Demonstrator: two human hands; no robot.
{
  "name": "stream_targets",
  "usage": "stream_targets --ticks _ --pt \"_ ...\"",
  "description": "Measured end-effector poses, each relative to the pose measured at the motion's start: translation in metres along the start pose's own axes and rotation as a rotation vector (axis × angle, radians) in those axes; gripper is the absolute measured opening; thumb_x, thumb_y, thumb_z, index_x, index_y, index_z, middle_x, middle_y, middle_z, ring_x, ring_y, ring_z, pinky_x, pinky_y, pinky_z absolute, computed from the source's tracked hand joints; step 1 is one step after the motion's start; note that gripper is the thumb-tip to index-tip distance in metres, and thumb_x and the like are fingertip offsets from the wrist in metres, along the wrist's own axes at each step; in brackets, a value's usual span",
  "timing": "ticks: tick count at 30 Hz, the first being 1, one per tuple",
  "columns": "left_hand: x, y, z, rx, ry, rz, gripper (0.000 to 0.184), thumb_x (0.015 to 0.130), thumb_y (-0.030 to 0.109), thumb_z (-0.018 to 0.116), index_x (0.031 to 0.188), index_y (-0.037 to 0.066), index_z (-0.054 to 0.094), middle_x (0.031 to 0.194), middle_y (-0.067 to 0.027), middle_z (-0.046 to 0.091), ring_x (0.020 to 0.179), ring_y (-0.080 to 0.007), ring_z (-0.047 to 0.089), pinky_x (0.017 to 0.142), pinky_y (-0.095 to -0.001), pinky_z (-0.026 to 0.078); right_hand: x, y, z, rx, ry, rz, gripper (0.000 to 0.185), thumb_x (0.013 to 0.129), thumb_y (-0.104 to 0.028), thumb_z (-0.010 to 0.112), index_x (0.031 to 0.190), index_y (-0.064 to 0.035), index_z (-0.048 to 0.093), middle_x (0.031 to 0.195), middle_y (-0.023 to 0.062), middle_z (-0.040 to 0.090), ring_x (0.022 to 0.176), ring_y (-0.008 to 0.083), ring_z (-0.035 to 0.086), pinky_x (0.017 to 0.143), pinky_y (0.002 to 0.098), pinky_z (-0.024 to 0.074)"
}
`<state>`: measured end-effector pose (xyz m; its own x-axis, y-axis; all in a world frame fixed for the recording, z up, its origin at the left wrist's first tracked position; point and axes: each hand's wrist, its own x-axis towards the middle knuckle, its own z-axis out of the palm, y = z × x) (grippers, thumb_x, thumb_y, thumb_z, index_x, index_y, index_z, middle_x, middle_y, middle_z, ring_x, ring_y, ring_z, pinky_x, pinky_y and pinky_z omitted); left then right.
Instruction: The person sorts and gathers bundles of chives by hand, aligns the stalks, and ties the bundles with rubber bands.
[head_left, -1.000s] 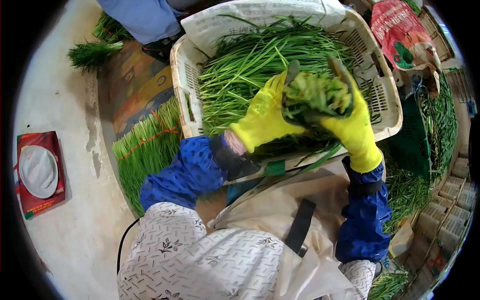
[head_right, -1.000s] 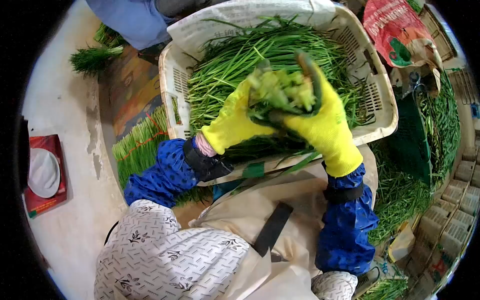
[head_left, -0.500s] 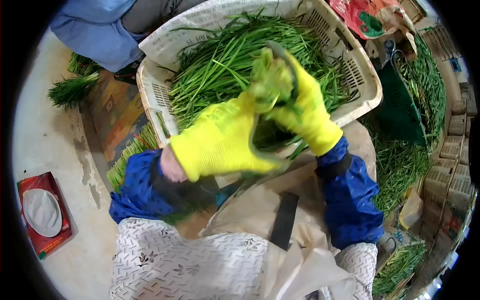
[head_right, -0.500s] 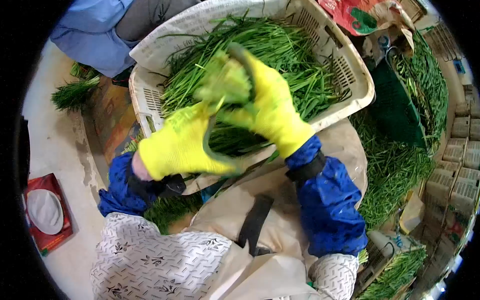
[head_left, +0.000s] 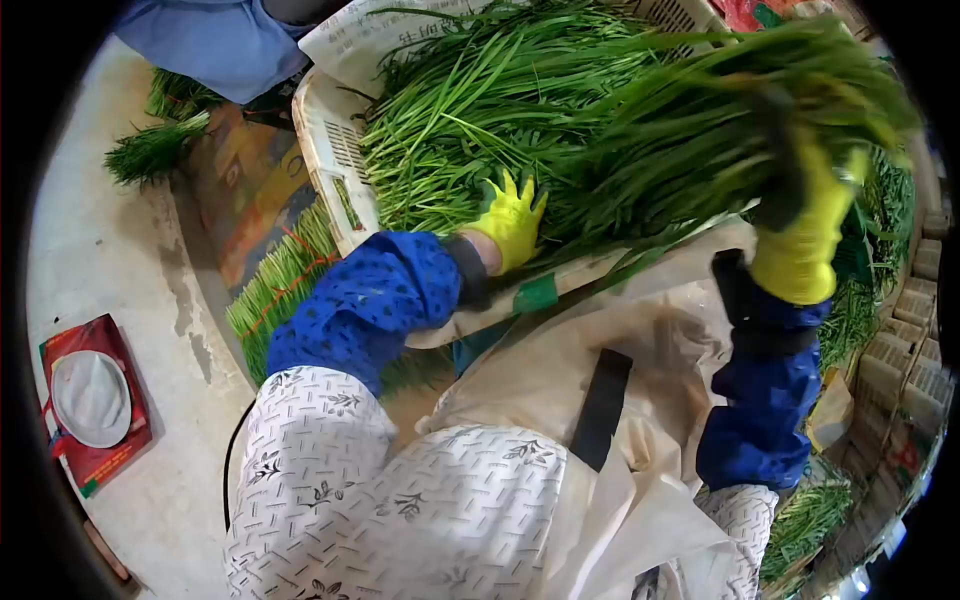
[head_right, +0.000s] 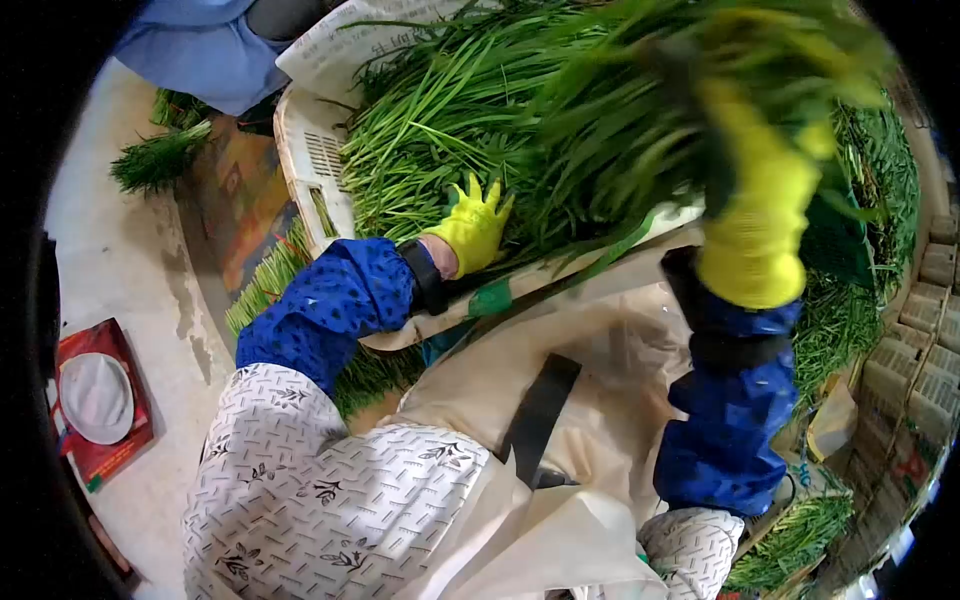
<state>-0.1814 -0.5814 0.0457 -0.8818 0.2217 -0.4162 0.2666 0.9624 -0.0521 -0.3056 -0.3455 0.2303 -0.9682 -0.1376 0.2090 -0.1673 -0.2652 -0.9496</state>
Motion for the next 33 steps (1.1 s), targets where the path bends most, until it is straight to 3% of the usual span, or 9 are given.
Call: stream_targets --ticks 8,9,10,12,15,19,25,32,33 --pt "0.003 -0.015 -0.018 -0.132 -0.101 0.049 0.084 0.079 0.053 0.063 0.141 0.004 0.036 0.145 -0.0292 0.029 0.129 -0.0574 0.026 0.102 -0.0618 0.03 -0.001 -0.087 -0.082 -0.153 0.109 -0.192 0.043 0.09 -0.008 0.055 0.131 -0.0008 0.046 0.13 0.0163 0.051 0.12 0.0215 0.05 0.099 0.0372 0.0419" --pt "0.003 -0.035 -0.018 -0.039 -0.169 0.173 0.083 0.078 0.054 0.064 0.139 0.003 0.04 0.144 -0.0244 0.035 0.133 -0.044 0.031 0.106 -0.0504 0.033 -0.005 -0.098 -0.089 -0.181 0.118 -0.221 0.043 0.09 -0.008 0.055 0.131 -0.0007 0.045 0.13 0.0163 0.051 0.12 0.0216 0.05 0.099 0.0372 0.0418" --pt "0.013 -0.071 0.012 -0.119 0.089 0.346 0.07 0.076 0.057 0.06 0.126 0.007 0.056 0.125 -0.0228 0.056 0.109 -0.0387 0.056 0.091 -0.0466 0.046 -0.01 -0.11 -0.096 -0.215 0.128 -0.249 0.043 0.09 -0.008 0.055 0.132 -0.0006 0.044 0.13 0.0163 0.051 0.12 0.0217 0.05 0.099 0.0372 0.0418" --pt "-0.015 -0.069 -0.141 -0.264 -0.232 0.126 0.058 0.075 0.049 0.065 0.111 0.004 0.064 0.097 -0.0207 0.067 0.089 -0.0359 0.065 0.08 -0.0416 0.05 -0.018 -0.131 -0.11 -0.272 0.138 -0.288 0.044 0.09 -0.008 0.054 0.132 -0.0005 0.043 0.131 0.0162 0.05 0.12 0.022 0.049 0.099 0.0372 0.0416" --pt "-0.047 -0.07 -0.254 -0.458 0.321 -0.027 0.049 0.082 0.038 0.063 0.116 0.003 0.061 0.105 -0.0179 0.067 0.093 -0.0295 0.065 0.084 -0.0377 0.05 -0.024 -0.156 -0.124 -0.341 0.162 -0.347 0.046 0.091 -0.008 0.054 0.134 -0.0002 0.041 0.132 0.0162 0.05 0.12 0.0224 0.049 0.1 0.0372 0.0415" --pt "-0.012 0.017 -0.315 -0.94 0.691 0.476 0.047 0.083 0.037 0.063 0.117 0.004 0.061 0.106 -0.0165 0.067 0.094 -0.0281 0.065 0.084 -0.0382 0.051 -0.034 -0.173 -0.141 -0.422 0.164 -0.398 0.047 0.091 -0.008 0.053 0.136 0.0002 0.039 0.133 0.0162 0.049 0.121 0.0229 0.049 0.1 0.0372 0.0412" --pt "0.109 0.209 -0.29 -1.923 0.059 1.097 0.044 0.086 0.034 0.062 0.118 0.005 0.06 0.107 -0.0145 0.066 0.095 -0.026 0.065 0.085 -0.039 0.052 -0.013 -0.165 -0.185 -0.515 0.185 -0.468 0.05 0.092 -0.008 0.052 0.138 0.0007 0.036 0.134 0.0162 0.048 0.121 0.0237 0.048 0.101 0.0371 0.0408" --pt "0.134 0.271 -0.281 -2.526 -0.341 1.227 0.034 0.089 0.021 0.057 0.118 0.003 0.058 0.106 -0.0105 0.065 0.093 -0.023 0.064 0.085 -0.0363 0.053 -0.031 -0.163 -0.253 -0.246 0.086 -0.3 0.053 0.093 -0.009 0.05 0.141 0.0014 0.032 0.136 0.0162 0.046 0.122 0.0247 0.047 0.101 0.0371 0.0404" --pt "0.136 0.274 -0.275 -2.608 -0.399 1.197 0.031 0.09 0.015 0.055 0.117 0.001 0.057 0.105 -0.0093 0.064 0.092 -0.0223 0.064 0.085 -0.0347 0.053 -0.06 -0.161 -0.246 -0.131 0.121 -0.136 0.067 0.091 -0.035 0.05 0.143 -0.0003 0.029 0.137 0.0165 0.045 0.121 0.0274 0.047 0.1 0.0367 0.0409"
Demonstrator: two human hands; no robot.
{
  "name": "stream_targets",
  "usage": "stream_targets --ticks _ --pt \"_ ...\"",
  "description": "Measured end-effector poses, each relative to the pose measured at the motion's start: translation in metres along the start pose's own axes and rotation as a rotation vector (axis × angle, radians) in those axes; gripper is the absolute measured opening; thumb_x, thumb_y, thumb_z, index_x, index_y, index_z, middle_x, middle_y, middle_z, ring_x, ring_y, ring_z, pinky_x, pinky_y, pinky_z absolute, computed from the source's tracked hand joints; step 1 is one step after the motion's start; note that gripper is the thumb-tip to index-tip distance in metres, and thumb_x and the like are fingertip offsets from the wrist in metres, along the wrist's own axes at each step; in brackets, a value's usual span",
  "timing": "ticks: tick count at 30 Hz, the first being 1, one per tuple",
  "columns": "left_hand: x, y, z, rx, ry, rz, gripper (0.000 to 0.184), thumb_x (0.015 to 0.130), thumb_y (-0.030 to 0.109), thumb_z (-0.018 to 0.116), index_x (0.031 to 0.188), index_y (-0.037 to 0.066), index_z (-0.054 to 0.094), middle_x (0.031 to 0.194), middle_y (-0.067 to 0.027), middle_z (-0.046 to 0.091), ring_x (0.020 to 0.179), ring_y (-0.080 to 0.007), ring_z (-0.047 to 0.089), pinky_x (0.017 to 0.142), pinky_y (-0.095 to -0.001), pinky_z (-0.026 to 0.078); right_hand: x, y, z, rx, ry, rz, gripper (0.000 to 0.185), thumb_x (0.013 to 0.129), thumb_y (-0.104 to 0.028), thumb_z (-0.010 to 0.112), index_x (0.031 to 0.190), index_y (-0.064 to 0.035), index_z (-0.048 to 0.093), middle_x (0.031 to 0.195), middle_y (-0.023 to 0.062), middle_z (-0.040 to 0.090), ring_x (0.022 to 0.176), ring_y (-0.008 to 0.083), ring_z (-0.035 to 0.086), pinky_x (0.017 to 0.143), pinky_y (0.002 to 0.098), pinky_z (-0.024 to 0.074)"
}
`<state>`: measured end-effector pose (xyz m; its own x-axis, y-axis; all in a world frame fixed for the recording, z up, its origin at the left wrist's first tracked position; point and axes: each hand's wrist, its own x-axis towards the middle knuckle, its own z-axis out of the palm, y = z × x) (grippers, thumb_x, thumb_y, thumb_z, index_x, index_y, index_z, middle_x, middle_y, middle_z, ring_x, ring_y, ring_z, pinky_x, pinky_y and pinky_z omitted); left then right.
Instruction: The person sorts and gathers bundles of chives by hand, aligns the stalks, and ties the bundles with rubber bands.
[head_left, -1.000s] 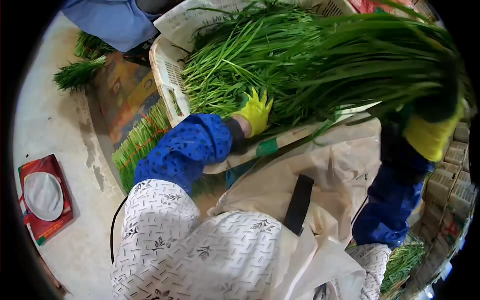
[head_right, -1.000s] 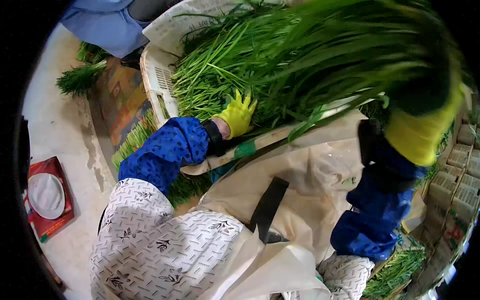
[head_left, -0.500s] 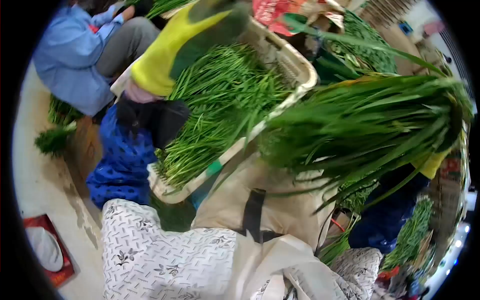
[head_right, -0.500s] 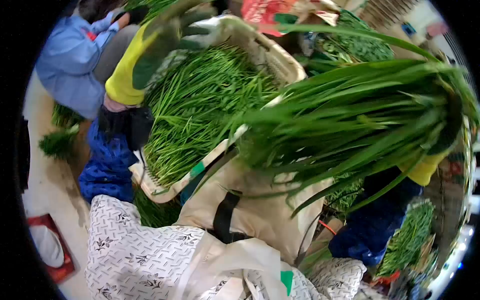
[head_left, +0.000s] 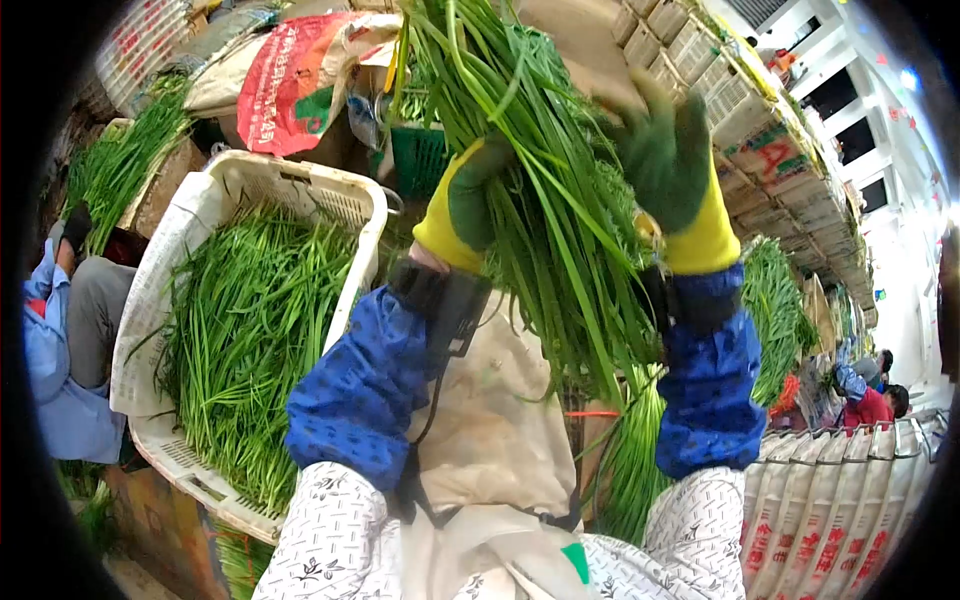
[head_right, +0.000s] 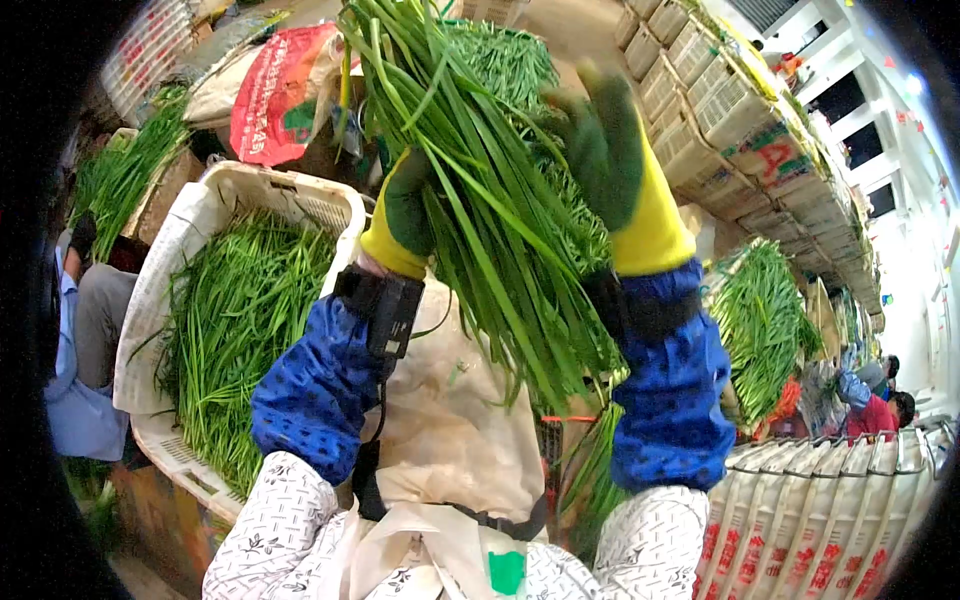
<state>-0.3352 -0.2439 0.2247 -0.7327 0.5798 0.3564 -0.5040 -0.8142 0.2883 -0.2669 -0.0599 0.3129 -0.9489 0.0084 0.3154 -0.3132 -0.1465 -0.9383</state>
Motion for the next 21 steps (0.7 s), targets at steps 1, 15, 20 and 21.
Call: stream_targets --ticks 1,15,20,21 --pt "0.003 -0.009 -0.019 -0.077 -0.035 -0.037 0.028 0.091 0.018 0.054 0.115 0.003 0.058 0.102 -0.0105 0.065 0.09 -0.0215 0.065 0.082 -0.0351 0.055 -0.029 -0.002 0.004 0.11 0.049 0.168 0.086 0.088 -0.061 0.05 0.145 -0.002 0.026 0.138 0.0168 0.043 0.12 0.0301 0.047 0.099 0.0363 0.0415" --pt "-0.002 -0.019 -0.099 0.176 0.079 -0.004 0.029 0.093 0.028 0.055 0.112 0.008 0.063 0.102 -0.0053 0.065 0.09 -0.0188 0.061 0.081 -0.0317 0.05 -0.099 0.067 -0.026 -0.583 0.441 0.132 0.09 0.077 -0.06 0.051 0.142 -0.0026 0.029 0.122 0.014 0.056 0.09 0.0172 0.057 0.077 0.0265 0.0464" --pt "-0.001 -0.012 -0.095 0.171 0.043 0.021 0.031 0.094 0.03 0.053 0.112 0.008 0.063 0.104 -0.0074 0.066 0.092 -0.0205 0.062 0.082 -0.0336 0.051 -0.098 0.099 0.028 -0.812 0.279 0.069 0.094 0.073 -0.048 0.063 0.144 -0.0016 0.022 0.121 0.0156 0.056 0.092 0.02 0.058 0.079 0.0296 0.0477" --pt "-0.001 -0.01 -0.094 0.164 0.04 0.037 0.031 0.094 0.031 0.053 0.112 0.008 0.063 0.105 -0.0078 0.066 0.092 -0.0209 0.062 0.083 -0.034 0.051 -0.097 0.107 0.035 -0.845 0.262 0.044 0.095 0.072 -0.045 0.065 0.144 -0.0014 0.021 0.121 0.0159 0.055 0.093 0.0206 0.059 0.08 0.0303 0.048"
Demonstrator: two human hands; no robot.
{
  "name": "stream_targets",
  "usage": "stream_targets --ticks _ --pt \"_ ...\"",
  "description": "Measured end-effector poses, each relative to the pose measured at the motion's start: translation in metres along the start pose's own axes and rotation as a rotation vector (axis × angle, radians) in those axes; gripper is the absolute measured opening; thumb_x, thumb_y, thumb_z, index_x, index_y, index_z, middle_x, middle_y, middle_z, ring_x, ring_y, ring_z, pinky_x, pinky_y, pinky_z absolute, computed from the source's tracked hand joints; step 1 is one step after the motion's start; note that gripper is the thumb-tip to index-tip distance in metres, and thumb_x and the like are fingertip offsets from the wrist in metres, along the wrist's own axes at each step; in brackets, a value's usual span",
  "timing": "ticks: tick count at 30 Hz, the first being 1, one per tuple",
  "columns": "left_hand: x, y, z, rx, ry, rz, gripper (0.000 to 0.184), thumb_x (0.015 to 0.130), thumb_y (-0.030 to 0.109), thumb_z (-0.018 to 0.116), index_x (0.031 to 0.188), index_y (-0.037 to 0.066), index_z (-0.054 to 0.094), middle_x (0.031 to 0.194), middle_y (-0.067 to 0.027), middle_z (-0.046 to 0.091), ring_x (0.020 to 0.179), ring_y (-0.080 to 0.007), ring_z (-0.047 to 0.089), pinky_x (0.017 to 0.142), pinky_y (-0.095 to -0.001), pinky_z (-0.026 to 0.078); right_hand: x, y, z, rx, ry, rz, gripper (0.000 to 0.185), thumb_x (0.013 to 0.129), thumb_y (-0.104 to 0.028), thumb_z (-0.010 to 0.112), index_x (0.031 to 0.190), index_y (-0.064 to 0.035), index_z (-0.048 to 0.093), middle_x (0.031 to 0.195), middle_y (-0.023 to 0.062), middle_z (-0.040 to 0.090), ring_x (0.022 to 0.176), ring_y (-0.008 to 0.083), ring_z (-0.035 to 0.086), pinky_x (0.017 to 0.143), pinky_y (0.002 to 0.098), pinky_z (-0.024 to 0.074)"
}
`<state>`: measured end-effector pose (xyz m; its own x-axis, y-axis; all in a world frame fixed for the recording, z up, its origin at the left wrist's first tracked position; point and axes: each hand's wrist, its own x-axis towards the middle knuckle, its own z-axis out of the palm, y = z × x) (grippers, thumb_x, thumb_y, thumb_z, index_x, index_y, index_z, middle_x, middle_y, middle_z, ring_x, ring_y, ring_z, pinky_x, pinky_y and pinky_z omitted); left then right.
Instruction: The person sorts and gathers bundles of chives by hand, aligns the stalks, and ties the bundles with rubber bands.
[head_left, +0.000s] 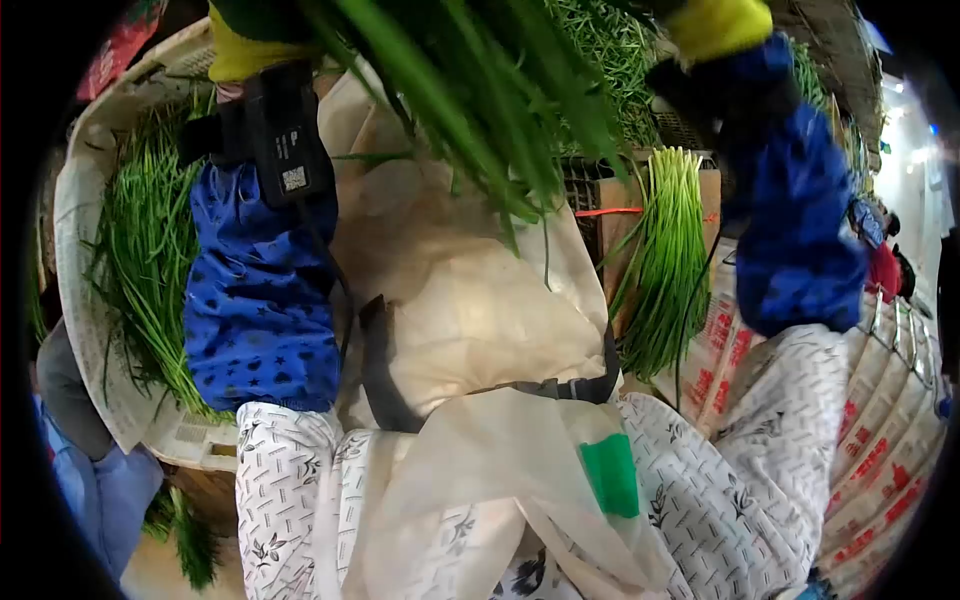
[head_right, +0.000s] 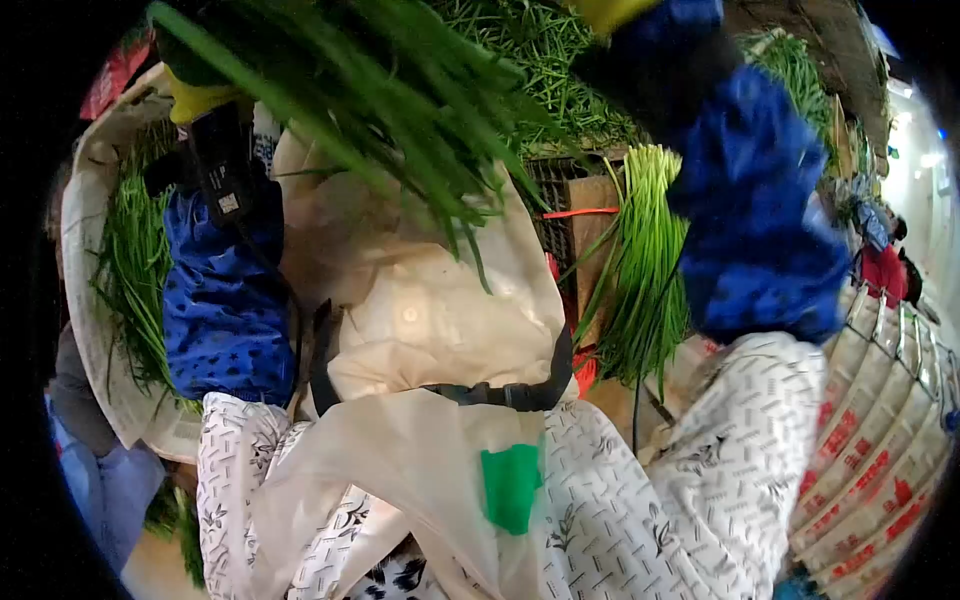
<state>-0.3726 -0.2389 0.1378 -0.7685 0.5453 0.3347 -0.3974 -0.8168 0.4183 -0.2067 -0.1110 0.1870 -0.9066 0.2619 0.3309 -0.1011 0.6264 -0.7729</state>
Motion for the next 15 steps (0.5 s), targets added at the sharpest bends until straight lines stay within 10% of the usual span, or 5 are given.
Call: stream_targets --ticks 8,11,12,15 --pt "-0.005 0.002 -0.025 0.001 0.072 -0.005 0.035 0.095 0.034 0.051 0.113 0.006 0.062 0.107 -0.009 0.067 0.091 -0.0231 0.064 0.082 -0.0356 0.053 0.008 0.024 0.086 -0.217 0.324 -0.39 0.113 0.065 -0.024 0.084 0.147 0.0002 0.009 0.12 0.0184 0.054 0.097 0.0251 0.061 0.084 0.0354 0.05" --pt "-0.024 -0.02 -0.126 0.343 0.136 0.13 0.039 0.1 0.026 0.041 0.133 0.004 0.045 0.128 -0.0093 0.055 0.111 -0.0225 0.056 0.097 -0.0341 0.047 -0.016 0.036 0.077 -0.069 0.11 0.192 0.122 0.059 -0.019 0.087 0.146 -0.001 0.004 0.134 0.0203 0.048 0.118 0.0346 0.053 0.096 0.0359 0.0444" --pt "-0.019 -0.019 -0.109 -0.175 0.102 -0.007 0.036 0.1 0.027 0.043 0.128 0.006 0.051 0.124 -0.0092 0.058 0.108 -0.0216 0.058 0.096 -0.0338 0.048 -0.02 0.039 0.081 -0.01 0.1 0.213 0.123 0.06 -0.019 0.086 0.147 -0.0015 0.002 0.133 0.0206 0.048 0.117 0.0349 0.053 0.096 0.0361 0.0448" --pt "-0.019 -0.032 -0.064 -0.187 -0.068 -0.087 0.035 0.099 0.028 0.044 0.126 0.007 0.054 0.122 -0.0081 0.059 0.106 -0.0212 0.059 0.093 -0.0346 0.05 -0.035 0.051 0.076 -0.115 0.058 0.129 0.127 0.066 -0.027 0.084 0.146 -0.0016 -0.012 0.125 0.0239 0.055 0.11 0.0365 0.059 0.092 0.0366 0.0466"
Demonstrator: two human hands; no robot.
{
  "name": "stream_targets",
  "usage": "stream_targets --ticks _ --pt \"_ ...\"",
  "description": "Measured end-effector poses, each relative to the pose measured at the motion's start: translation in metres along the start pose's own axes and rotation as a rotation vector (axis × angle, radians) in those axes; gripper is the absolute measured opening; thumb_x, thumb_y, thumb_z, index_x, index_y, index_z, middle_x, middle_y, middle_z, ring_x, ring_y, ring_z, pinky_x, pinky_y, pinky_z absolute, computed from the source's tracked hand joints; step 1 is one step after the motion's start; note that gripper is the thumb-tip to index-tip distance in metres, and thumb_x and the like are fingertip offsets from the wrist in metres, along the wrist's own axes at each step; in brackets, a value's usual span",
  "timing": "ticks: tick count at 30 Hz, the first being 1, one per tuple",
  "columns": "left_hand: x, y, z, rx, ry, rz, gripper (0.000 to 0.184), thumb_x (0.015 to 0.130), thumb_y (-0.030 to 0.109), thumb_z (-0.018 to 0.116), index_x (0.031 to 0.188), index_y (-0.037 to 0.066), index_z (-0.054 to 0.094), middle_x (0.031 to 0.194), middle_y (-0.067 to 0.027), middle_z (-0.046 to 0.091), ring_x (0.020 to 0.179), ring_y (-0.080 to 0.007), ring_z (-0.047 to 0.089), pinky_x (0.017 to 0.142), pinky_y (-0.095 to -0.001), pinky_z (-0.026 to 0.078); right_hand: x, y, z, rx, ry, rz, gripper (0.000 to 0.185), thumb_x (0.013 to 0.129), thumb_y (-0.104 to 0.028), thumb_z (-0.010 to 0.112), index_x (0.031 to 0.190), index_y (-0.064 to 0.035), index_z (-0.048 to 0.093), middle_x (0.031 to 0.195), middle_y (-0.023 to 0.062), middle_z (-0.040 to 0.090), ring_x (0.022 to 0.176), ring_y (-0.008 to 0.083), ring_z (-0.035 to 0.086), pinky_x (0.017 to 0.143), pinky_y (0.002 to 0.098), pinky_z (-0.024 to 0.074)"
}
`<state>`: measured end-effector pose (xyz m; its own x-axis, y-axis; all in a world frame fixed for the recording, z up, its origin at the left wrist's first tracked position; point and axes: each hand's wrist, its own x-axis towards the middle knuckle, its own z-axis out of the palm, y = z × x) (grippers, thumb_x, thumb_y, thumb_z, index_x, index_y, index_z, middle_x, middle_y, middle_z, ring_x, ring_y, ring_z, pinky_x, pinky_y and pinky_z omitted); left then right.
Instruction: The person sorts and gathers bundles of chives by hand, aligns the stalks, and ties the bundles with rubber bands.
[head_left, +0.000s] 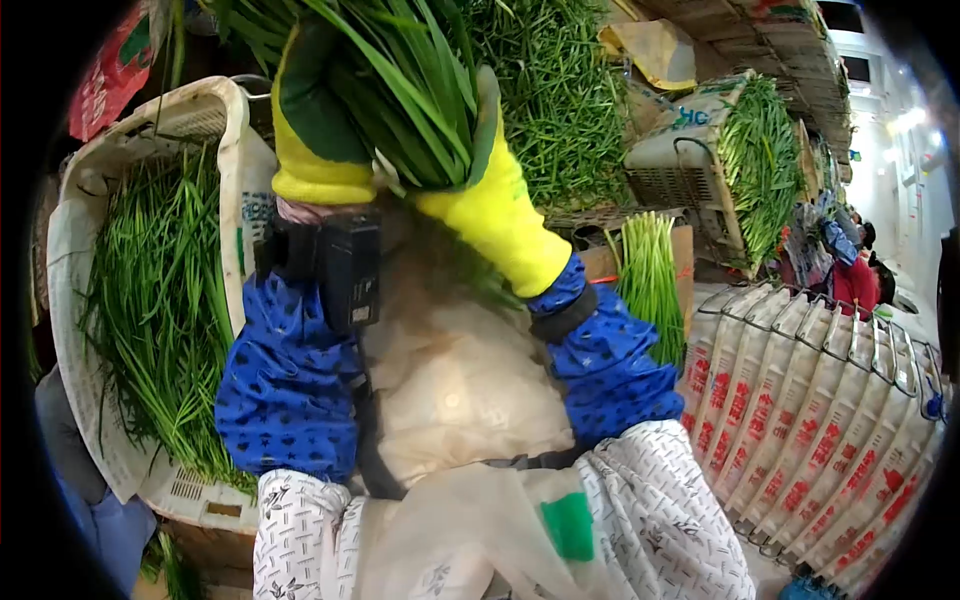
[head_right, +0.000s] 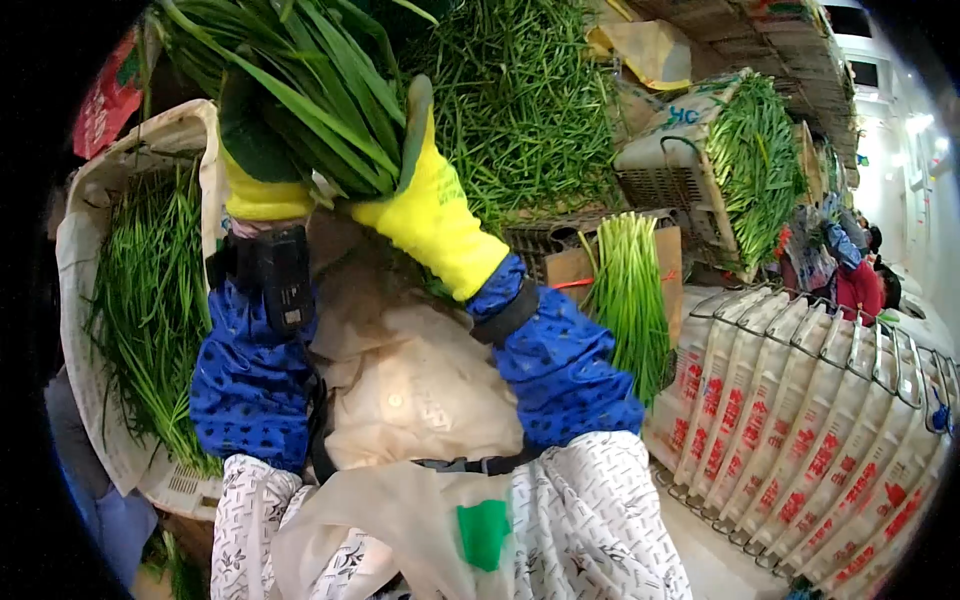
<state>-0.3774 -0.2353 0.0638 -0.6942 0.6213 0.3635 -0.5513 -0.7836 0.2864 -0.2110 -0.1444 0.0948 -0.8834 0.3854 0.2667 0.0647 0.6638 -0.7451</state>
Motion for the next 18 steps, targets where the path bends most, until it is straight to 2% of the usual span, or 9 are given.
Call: stream_targets --ticks 2,3,8,10,13,15,16,17,18 --pt "0.007 -0.013 0.024 -0.024 0.021 -0.048 0.036 0.099 0.028 0.044 0.127 0.007 0.053 0.122 -0.0081 0.059 0.107 -0.0213 0.059 0.093 -0.0346 0.049 -0.007 0.003 -0.001 0.063 0.027 0.096 0.123 0.066 -0.026 0.084 0.146 -0.0016 -0.007 0.123 0.0226 0.056 0.108 0.0352 0.06 0.091 0.0367 0.0468" --pt "0.01 -0.021 0.033 -0.031 0.024 -0.073 0.036 0.099 0.028 0.044 0.127 0.007 0.053 0.122 -0.0081 0.059 0.107 -0.0213 0.058 0.093 -0.0347 0.049 -0.008 0.008 0.009 0.212 0.085 0.136 0.11 0.063 -0.023 0.085 0.144 0.0003 0.015 0.122 0.022 0.057 0.107 0.0341 0.06 0.09 0.0368 0.0479" --pt "0.019 -0.053 0.068 -0.086 -0.036 -0.178 0.038 0.1 0.03 0.044 0.129 0.007 0.051 0.124 -0.0082 0.058 0.109 -0.0214 0.057 0.094 -0.0348 0.048 -0.013 0.006 -0.019 0.145 0.05 0.425 0.062 0.064 0.0 0.077 0.12 0.0013 0.052 0.111 0.0127 0.063 0.104 0.0229 0.06 0.092 0.0332 0.0466" --pt "0.025 -0.061 0.087 -0.144 -0.094 -0.215 0.039 0.1 0.03 0.044 0.129 0.006 0.051 0.124 -0.0082 0.058 0.11 -0.0215 0.056 0.094 -0.0348 0.048 -0.018 0.045 -0.018 0.306 0.224 0.326 0.061 0.062 0.004 0.076 0.118 -0.0006 0.053 0.107 0.0092 0.064 0.1 0.0194 0.06 0.09 0.0318 0.0471" --pt "0.026 -0.066 0.096 -0.224 -0.181 -0.253 0.04 0.1 0.031 0.044 0.13 0.006 0.05 0.125 -0.0082 0.057 0.112 -0.0215 0.056 0.094 -0.0348 0.048 -0.003 0.016 -0.09 0.434 0.104 0.33 0.057 0.064 -0.004 0.076 0.116 0.0006 0.054 0.098 0.0183 0.067 0.091 0.0242 0.065 0.08 0.0326 0.051" --pt "0.023 -0.076 0.054 -0.368 -0.147 -0.384 0.038 0.098 0.025 0.047 0.131 0.006 0.048 0.13 -0.0099 0.054 0.118 -0.0234 0.051 0.101 -0.0371 0.042 0.009 0.0 -0.147 0.099 0.085 0.262 0.035 0.066 -0.002 0.071 0.099 -0.0006 0.061 0.091 0.0167 0.068 0.085 0.023 0.066 0.076 0.033 0.0515" --pt "0.003 -0.085 0.008 0.372 -0.323 -0.298 0.036 0.094 0.014 0.051 0.128 0.004 0.051 0.122 -0.0097 0.056 0.104 -0.021 0.055 0.091 -0.0342 0.045 0.015 0.0 -0.179 -0.133 0.024 0.275 0.042 0.066 -0.001 0.071 0.107 -0.0008 0.061 0.094 0.0086 0.069 0.085 0.014 0.062 0.078 0.0313 0.0506" --pt "-0.016 -0.088 -0.021 1.115 -0.478 -0.182 0.035 0.089 0.003 0.055 0.125 0.003 0.053 0.115 -0.0094 0.058 0.089 -0.0186 0.059 0.081 -0.0313 0.048 0.024 -0.012 -0.204 -0.328 0.008 0.222 0.036 0.068 -0.003 0.07 0.103 -0.0002 0.061 0.089 0.0133 0.069 0.081 0.0202 0.067 0.074 0.0308 0.0511" --pt "-0.009 -0.071 0.058 0.773 0.015 -0.894 0.042 0.085 0.019 0.064 0.121 -0.001 0.055 0.105 -0.0094 0.063 0.093 -0.0177 0.058 0.083 -0.0302 0.046 0.032 -0.01 -0.223 -0.509 -0.05 0.195 0.035 0.069 -0.009 0.069 0.102 0.0004 0.062 0.087 0.0191 0.068 0.082 0.0305 0.067 0.073 0.0345 0.052"
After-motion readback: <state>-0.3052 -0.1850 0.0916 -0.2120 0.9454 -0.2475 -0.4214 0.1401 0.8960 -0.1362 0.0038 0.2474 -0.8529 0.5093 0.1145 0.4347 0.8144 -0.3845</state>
